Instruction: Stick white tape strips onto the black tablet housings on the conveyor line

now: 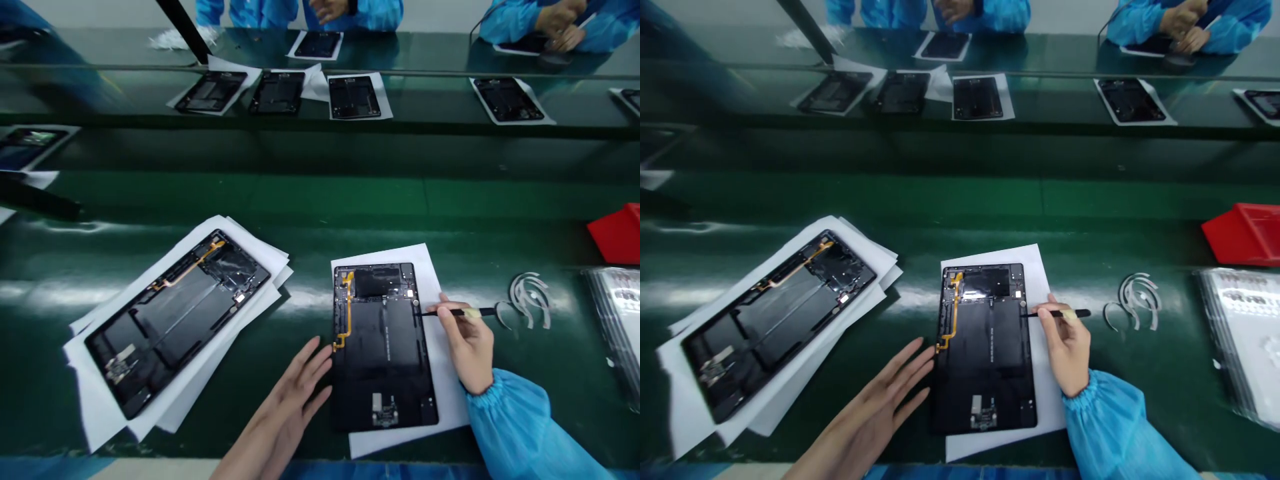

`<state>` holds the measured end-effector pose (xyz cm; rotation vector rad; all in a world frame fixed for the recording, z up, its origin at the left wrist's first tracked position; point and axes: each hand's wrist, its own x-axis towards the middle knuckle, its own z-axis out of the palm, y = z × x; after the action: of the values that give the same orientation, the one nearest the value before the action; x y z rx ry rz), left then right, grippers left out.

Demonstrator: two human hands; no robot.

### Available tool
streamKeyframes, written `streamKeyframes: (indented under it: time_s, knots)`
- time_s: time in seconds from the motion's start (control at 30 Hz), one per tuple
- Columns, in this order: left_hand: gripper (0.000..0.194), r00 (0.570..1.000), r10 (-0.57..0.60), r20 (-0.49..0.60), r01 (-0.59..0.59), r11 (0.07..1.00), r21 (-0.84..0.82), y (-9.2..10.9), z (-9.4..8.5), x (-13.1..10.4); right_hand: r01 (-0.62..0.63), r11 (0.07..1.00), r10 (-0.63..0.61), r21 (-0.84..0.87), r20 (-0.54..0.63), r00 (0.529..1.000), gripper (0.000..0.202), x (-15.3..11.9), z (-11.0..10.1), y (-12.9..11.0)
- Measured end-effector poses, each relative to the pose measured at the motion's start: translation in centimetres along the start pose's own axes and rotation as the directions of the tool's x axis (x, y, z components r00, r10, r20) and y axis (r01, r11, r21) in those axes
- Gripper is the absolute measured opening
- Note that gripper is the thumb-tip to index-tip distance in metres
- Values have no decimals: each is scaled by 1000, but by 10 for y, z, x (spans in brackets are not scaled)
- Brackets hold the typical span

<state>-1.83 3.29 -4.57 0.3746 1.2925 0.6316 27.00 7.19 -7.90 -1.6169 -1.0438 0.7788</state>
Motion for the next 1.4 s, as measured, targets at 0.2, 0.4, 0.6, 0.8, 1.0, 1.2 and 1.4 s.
streamKeyframes:
  time_s: [0.2, 0.4, 0.6, 0.8, 1.0, 1.2, 1.4]
  knots:
    - [58, 994, -83, 77, 85, 996, -30, 17, 30, 15, -25, 999, 28, 43, -58, 998, 26, 5, 2, 6]
    - [33, 985, 111, 131, -118, 992, 45, 19, 54, 11, -13, 992, 23, 129, -81, 996, 27, 4, 8, 6]
    - [50, 934, 330, 141, -354, 907, 226, 34, 61, 42, -22, 982, 57, 190, -183, 982, 28, 13, 0, -1]
    - [47, 800, 599, 40, -567, 733, 376, 156, 59, 136, -51, 980, 100, 193, -254, 962, 32, 26, -8, 0]
    - [30, 734, 672, -93, -588, 698, 409, 268, 74, 216, -36, 987, 64, 157, -178, 982, 32, 26, -2, 8]
    - [35, 682, 730, -26, -664, 634, 395, 268, 55, 153, -77, 991, 87, 107, -92, 992, 34, 23, -1, 15]
    - [59, 770, 623, 140, -496, 447, 744, 212, -72, 51, -137, 988, 127, 68, 135, 983, 45, 8, 1, 16]
